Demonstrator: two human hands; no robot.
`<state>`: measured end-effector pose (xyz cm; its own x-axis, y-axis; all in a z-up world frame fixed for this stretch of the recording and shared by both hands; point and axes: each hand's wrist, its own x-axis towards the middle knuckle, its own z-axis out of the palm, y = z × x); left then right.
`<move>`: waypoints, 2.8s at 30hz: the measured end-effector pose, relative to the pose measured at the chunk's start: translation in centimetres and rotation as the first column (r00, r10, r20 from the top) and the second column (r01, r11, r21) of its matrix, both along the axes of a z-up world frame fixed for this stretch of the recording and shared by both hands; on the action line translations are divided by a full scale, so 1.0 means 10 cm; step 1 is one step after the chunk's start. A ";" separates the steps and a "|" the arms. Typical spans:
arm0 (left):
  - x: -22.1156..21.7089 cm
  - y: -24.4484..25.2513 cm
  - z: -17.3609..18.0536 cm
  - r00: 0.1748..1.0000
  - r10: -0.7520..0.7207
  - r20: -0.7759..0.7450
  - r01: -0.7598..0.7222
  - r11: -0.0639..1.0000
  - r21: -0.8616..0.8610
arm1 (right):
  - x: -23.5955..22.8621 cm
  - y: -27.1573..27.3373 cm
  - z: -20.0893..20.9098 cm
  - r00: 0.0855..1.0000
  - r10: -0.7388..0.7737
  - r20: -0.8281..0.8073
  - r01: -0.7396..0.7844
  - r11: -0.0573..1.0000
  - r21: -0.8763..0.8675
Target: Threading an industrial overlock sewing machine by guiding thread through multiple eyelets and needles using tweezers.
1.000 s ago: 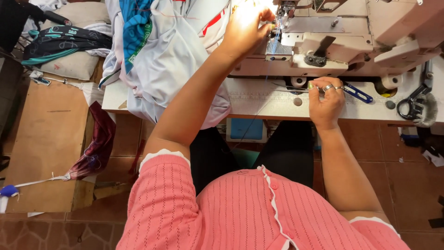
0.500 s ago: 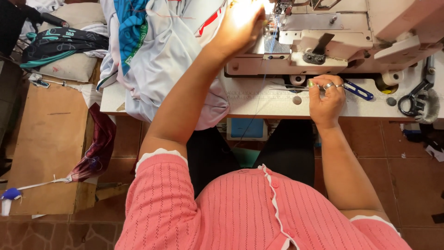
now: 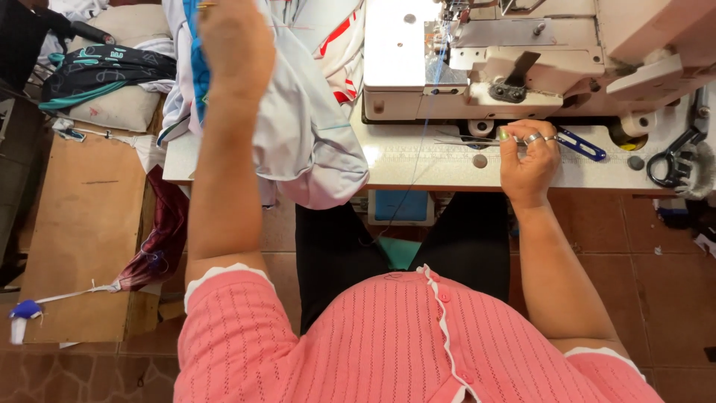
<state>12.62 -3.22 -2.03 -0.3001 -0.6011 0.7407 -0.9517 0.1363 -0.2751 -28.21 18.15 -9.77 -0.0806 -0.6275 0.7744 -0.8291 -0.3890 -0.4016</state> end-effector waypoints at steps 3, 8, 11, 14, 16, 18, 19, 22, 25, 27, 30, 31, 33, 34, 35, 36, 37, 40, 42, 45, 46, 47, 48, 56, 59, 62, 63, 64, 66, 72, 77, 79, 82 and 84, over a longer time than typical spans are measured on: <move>0.32 0.00 0.02 0.961 0.275 0.021 -0.276 0.958 0.076 | 0.01 -0.01 0.01 1.000 0.012 -0.008 -0.012 1.000 -0.002; -0.47 0.08 -0.11 0.829 -0.366 -0.423 0.463 0.873 0.153 | 0.01 -0.03 0.00 0.999 0.025 -0.039 -0.026 1.000 -0.012; -1.37 0.18 -0.01 0.767 -0.570 -0.296 0.636 0.737 0.229 | 0.02 -0.02 0.01 1.000 0.021 -0.017 -0.021 1.000 -0.011; -1.72 0.22 0.07 0.811 -0.538 -0.230 0.581 0.785 0.215 | 0.03 0.00 0.03 1.000 0.019 0.001 -0.019 1.000 -0.004; -1.73 0.05 -0.02 0.836 -0.538 -0.106 0.548 0.828 0.116 | 0.01 -0.04 0.05 1.000 0.014 -0.005 -0.014 1.000 -0.009; -1.55 -0.09 -0.21 0.858 -0.514 0.008 0.513 0.858 0.031 | 0.00 0.03 0.00 1.000 0.015 -0.006 -0.015 1.000 0.010; -1.35 -0.21 -0.26 0.838 -0.475 -0.268 0.527 0.831 0.174 | 0.00 0.00 -0.01 1.000 0.011 -0.009 -0.011 1.000 0.009; -0.46 -0.34 -0.21 0.932 -0.267 -0.244 0.319 0.925 0.208 | 0.00 0.00 0.00 1.000 0.009 -0.020 -0.009 1.000 -0.001; 0.47 -0.18 -0.09 0.994 0.028 0.109 -0.034 0.998 0.045 | 0.01 -0.01 0.01 0.999 0.021 -0.029 -0.022 1.000 -0.013; 0.73 -0.02 0.00 0.972 0.143 0.189 -0.154 0.987 0.046 | 0.01 -0.02 0.02 0.999 0.037 -0.033 -0.038 0.999 -0.013; 0.45 0.21 0.13 0.952 0.293 0.092 -0.307 0.929 0.209 | 0.03 -0.03 0.00 0.998 0.052 -0.046 -0.052 0.999 0.007; 0.19 0.24 0.13 0.983 0.008 -0.183 0.062 0.926 0.373 | 0.02 -0.03 -0.01 0.998 0.042 -0.049 -0.042 0.999 0.004; -0.42 0.32 0.17 0.848 -0.225 -0.480 0.444 0.796 0.411 | 0.02 -0.02 -0.02 0.998 0.031 -0.054 -0.031 1.000 0.000; -0.78 0.38 0.21 0.751 -0.425 -0.505 0.631 0.686 0.362 | 0.02 -0.01 -0.02 0.999 0.014 -0.041 -0.014 1.000 0.009; -1.16 0.42 0.25 0.608 -0.602 -0.518 0.789 0.532 0.308 | 0.01 0.00 -0.02 1.000 -0.006 -0.029 0.006 1.000 0.015; -1.35 0.37 0.19 0.603 -0.607 -0.518 0.793 0.529 0.302 | 0.01 0.01 -0.01 0.999 -0.011 -0.033 0.011 1.000 0.011; -1.55 0.32 0.12 0.699 -0.543 -0.465 0.710 0.604 0.363 | 0.01 0.01 0.00 1.000 -0.006 -0.021 0.007 1.000 0.014; -1.78 0.15 -0.03 0.742 -0.557 -0.373 0.664 0.687 0.296 | -0.02 0.01 -0.02 1.000 -0.022 -0.006 0.022 0.999 0.032; -1.68 0.10 -0.05 0.704 -0.633 -0.321 0.701 0.690 0.178 | -0.02 0.01 -0.05 0.999 -0.037 0.005 0.036 0.998 0.047; -1.28 0.16 0.07 0.666 -0.622 -0.411 0.735 0.642 0.220 | -0.03 -0.01 -0.04 0.999 -0.040 0.020 0.039 0.997 0.060; -1.08 0.18 0.11 0.595 -0.610 -0.523 0.761 0.637 0.122 | -0.03 -0.01 -0.03 0.999 -0.039 0.005 0.038 0.998 0.058; -0.87 0.20 0.14 0.508 -0.596 -0.622 0.772 0.635 0.022 | -0.02 0.00 -0.03 0.999 -0.037 -0.007 0.038 0.998 0.056; -0.71 0.24 0.19 0.512 -0.594 -0.620 0.771 0.636 0.027 | -0.01 -0.01 -0.04 0.999 -0.036 -0.002 0.036 0.998 0.057; -1.02 0.57 0.31 0.645 -0.438 -0.626 0.740 0.561 0.371 | -0.01 -0.04 -0.07 0.999 -0.005 -0.052 0.007 0.999 0.039; -1.59 0.46 0.20 0.724 -0.444 -0.528 0.678 0.595 0.431 | -0.01 -0.03 -0.07 0.999 -0.017 -0.042 0.018 1.000 0.025; -1.87 0.12 -0.08 0.719 -0.542 -0.436 0.659 0.730 0.180 | 0.00 0.00 -0.04 1.000 -0.017 -0.019 0.018 0.999 0.030; -1.88 0.09 -0.11 0.717 -0.542 -0.437 0.661 0.728 0.181 | 0.00 0.00 -0.04 1.000 -0.019 -0.020 0.020 0.999 0.032; -1.89 0.06 -0.14 0.740 -0.608 -0.288 0.656 0.746 0.111 | -0.01 0.00 -0.04 1.000 -0.021 -0.007 0.021 0.999 0.037; -1.79 0.14 -0.07 0.753 -0.646 -0.127 0.654 0.755 0.036 | -0.01 0.01 -0.05 1.000 -0.018 0.005 0.018 0.999 0.039; -1.26 0.35 0.24 0.494 -0.503 -0.709 0.823 0.534 0.194 | -0.01 -0.02 -0.08 0.999 -0.031 -0.033 0.032 0.999 0.029; -1.49 0.39 0.27 -0.198 0.218 -0.956 0.977 0.118 -0.176 | 0.00 -0.02 -0.06 1.000 -0.020 -0.019 0.021 0.999 0.040; -1.60 0.14 0.02 -0.301 0.314 -0.900 0.953 0.124 -0.276 | 0.02 0.00 -0.02 1.000 -0.027 -0.013 0.028 0.998 0.051; -1.21 -0.53 -0.64 -0.161 -0.222 -0.962 0.976 0.111 -0.189 | 0.02 -0.03 -0.06 1.000 0.006 0.012 -0.007 0.999 0.039; -1.06 -0.49 -0.61 0.082 -0.772 -0.631 0.985 0.160 -0.067 | -0.09 -0.05 -0.02 1.000 0.007 0.018 -0.007 1.000 0.001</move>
